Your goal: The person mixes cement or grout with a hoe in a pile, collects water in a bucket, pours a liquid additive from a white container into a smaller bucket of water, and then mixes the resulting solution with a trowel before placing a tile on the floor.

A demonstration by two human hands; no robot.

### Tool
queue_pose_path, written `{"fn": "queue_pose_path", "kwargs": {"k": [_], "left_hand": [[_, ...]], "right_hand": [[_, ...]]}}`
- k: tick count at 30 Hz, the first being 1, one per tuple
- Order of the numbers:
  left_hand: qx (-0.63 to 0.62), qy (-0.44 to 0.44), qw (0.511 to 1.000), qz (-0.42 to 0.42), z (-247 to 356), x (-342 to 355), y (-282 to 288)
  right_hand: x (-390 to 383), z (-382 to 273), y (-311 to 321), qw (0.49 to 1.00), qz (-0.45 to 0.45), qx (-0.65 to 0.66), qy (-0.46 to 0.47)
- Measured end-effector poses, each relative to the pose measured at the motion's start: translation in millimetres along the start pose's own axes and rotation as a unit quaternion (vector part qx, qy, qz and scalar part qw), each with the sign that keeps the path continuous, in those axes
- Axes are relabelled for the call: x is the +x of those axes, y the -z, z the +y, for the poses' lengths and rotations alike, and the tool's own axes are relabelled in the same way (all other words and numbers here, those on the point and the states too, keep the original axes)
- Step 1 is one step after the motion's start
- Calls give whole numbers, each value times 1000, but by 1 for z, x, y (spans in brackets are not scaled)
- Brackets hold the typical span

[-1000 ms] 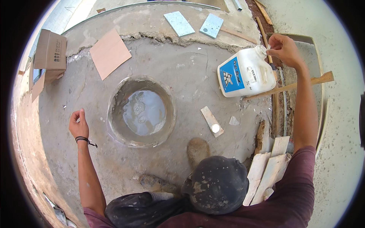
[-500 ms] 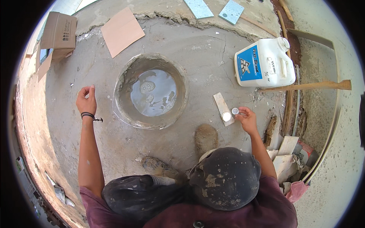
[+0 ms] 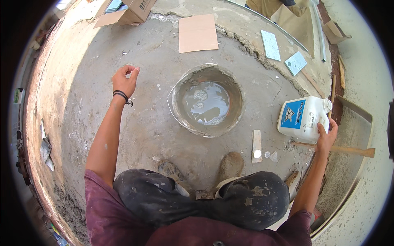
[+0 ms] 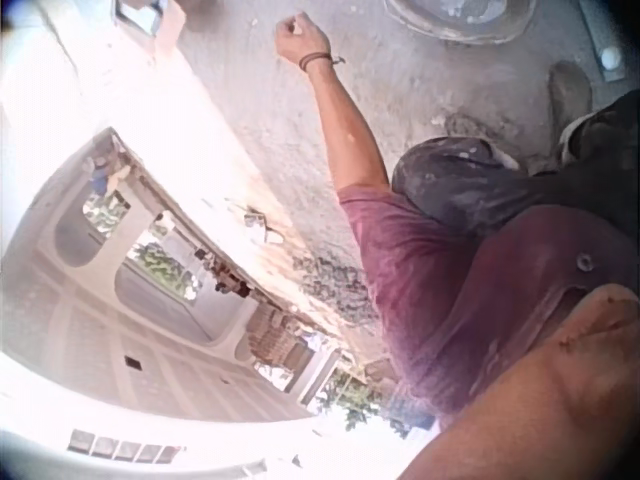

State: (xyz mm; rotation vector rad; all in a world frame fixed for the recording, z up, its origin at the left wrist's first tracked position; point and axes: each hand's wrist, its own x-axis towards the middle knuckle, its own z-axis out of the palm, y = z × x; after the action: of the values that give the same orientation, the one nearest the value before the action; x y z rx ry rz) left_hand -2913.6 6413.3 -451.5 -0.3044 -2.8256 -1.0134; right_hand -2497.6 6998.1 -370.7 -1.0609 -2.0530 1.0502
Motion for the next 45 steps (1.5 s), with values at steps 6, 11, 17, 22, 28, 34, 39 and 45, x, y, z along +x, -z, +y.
{"fn": "queue_pose_path", "kwargs": {"k": [6,11,17,22,28,34,39,45], "left_hand": [[-115,8,993,-8,29,-62,47],[-323,87,942,-38,30,-140,42],[-588,164,774,-166,88,-166,-8],[-822,223,507,-135,86,-191,-15],[-817,234,518,-99,110,-197,29],[-732,317,603,0,28,-265,32],[-638,387,665,31,-9,-300,44],[-570,416,707,44,-24,-307,67]], "right_hand": [[-8,-102,-15,997,-56,36,48],[-55,-239,-10,967,-205,103,111],[-123,-331,-51,951,-191,162,184],[-167,-368,-115,873,-363,319,69],[-179,-315,-176,750,-540,379,-48],[-209,-227,-218,730,-588,342,-60],[-224,-164,-231,756,-578,305,-44],[-236,-130,-249,772,-533,339,-68]]}}
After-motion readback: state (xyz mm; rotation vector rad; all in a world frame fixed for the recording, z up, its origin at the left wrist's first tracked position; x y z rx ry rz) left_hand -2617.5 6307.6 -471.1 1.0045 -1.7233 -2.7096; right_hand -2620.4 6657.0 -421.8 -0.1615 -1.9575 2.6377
